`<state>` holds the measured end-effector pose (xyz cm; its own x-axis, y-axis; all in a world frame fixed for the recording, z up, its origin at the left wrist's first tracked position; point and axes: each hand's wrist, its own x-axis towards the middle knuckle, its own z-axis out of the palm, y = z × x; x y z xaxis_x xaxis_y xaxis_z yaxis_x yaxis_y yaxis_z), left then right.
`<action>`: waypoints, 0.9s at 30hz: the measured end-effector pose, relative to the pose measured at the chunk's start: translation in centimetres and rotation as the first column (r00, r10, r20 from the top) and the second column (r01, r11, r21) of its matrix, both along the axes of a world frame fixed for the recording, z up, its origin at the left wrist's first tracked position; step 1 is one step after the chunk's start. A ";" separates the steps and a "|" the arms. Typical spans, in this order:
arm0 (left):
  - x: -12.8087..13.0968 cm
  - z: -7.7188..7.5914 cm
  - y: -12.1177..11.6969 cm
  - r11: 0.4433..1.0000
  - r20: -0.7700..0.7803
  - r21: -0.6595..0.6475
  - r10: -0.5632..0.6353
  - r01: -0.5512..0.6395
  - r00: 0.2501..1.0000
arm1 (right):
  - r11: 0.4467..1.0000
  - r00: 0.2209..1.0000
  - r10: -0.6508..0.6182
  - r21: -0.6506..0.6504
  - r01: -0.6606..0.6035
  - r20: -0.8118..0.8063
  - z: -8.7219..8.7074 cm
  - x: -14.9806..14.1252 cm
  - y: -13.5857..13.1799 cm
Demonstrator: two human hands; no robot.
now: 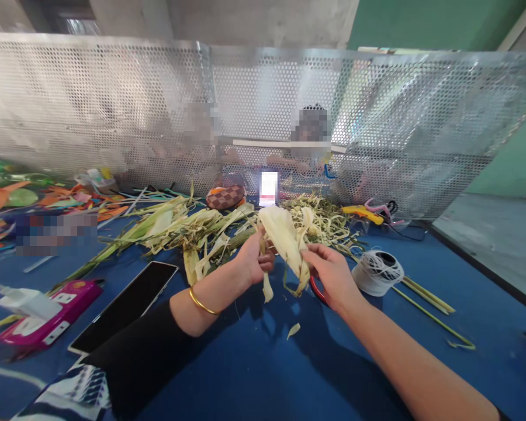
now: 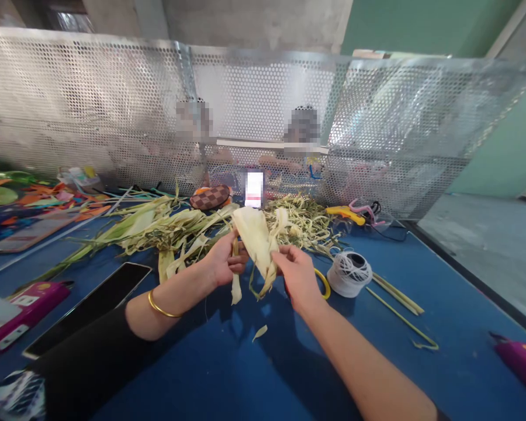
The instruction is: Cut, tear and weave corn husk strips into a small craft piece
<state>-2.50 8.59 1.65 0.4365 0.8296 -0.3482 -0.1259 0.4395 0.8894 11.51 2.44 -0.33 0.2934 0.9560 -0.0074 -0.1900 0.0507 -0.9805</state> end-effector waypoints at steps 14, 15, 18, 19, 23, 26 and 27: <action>1.4 0.0 -2.3 0.985 0.054 -0.018 0.170 -0.170 0.984 | 0.986 0.989 -0.109 0.138 0.095 0.099 0.0 1.0 0.6; 1.5 0.1 -2.4 0.987 0.055 -0.028 0.159 -0.157 0.986 | 0.982 0.988 -0.134 0.140 0.123 0.076 0.3 1.2 0.6; 1.6 0.3 -2.9 0.989 0.060 -0.025 0.149 -0.148 0.987 | 0.981 0.988 -0.144 0.138 0.135 0.058 0.6 1.6 0.7; 1.7 0.3 -3.0 0.990 0.069 -0.019 0.144 -0.143 0.987 | 0.983 0.988 -0.137 0.134 0.127 0.068 0.6 1.7 0.7; 1.8 0.1 -3.3 0.993 0.114 0.001 0.118 -0.119 0.986 | 0.984 0.983 -0.128 0.144 0.109 0.131 0.6 1.5 0.6; 1.8 -0.1 -3.3 0.992 0.128 0.025 0.121 -0.125 0.984 | 0.979 0.975 -0.149 0.161 0.123 0.165 0.7 1.3 0.5; 1.8 -0.2 -3.3 0.991 0.128 0.031 0.127 -0.132 0.984 | 0.978 0.975 -0.155 0.166 0.129 0.156 0.8 1.2 0.4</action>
<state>-0.66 5.34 1.49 0.3627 0.8937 -0.2639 -0.2910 0.3777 0.8790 12.67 2.88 0.50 0.4111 0.8900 0.1972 -0.0039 0.2180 -0.9759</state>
